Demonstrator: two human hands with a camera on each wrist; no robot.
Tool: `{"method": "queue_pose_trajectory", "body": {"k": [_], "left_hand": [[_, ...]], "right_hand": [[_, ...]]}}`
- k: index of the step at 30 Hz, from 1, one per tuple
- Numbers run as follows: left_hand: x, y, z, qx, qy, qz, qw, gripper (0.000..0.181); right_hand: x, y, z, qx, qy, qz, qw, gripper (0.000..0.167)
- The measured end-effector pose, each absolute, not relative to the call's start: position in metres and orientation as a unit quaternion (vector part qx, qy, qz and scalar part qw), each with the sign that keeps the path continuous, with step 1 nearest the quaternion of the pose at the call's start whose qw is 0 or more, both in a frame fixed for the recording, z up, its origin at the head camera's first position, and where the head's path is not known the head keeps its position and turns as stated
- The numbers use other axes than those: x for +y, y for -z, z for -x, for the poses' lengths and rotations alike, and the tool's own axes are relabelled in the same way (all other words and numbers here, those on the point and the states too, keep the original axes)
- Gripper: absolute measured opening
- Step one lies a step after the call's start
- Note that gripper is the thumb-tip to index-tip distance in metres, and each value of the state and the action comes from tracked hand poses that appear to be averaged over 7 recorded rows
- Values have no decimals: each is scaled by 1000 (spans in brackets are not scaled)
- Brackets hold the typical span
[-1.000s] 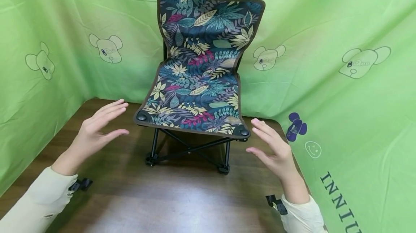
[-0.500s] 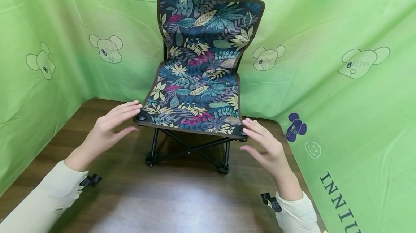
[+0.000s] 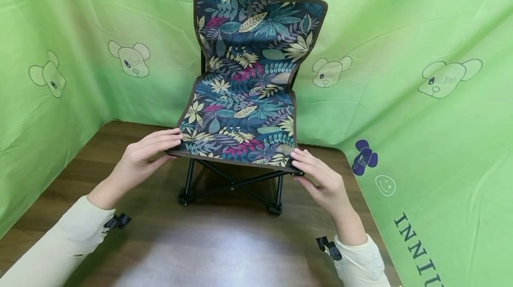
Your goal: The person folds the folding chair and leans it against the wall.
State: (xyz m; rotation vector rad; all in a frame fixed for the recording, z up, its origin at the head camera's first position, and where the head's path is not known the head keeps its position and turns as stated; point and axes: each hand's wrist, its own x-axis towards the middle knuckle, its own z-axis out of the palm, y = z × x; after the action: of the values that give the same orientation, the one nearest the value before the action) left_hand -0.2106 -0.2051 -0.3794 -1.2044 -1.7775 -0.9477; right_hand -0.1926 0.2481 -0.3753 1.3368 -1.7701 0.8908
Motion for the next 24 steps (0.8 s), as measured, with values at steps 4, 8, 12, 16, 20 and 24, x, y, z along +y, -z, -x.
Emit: {"method": "queue_pose_trajectory", "body": {"k": [4,8,12,16,20,24], "left_hand": [[-205,382,211,-698,365,470,397,37],[-201,381,211,-692,361,467,417,36],[-198,383,212,-685,360,466,429,35],[-196,385,214,-682,353,468,437,34],[-194,387,216,-677,351,467,448,35],[-191,390,218,-672,351,464,458,36]], "right_hand": [[248,378,194,-689,-346,-519,370,27],[246,378,195,-688,-336,-517,383,26],[245,379,198,-686,-327,-516,396,25],[244,383,200,-687,-316,-512,408,23],[242,387,202,-689,-296,-503,429,24],[241,390,204,-686,-288,-498,446,24]]}}
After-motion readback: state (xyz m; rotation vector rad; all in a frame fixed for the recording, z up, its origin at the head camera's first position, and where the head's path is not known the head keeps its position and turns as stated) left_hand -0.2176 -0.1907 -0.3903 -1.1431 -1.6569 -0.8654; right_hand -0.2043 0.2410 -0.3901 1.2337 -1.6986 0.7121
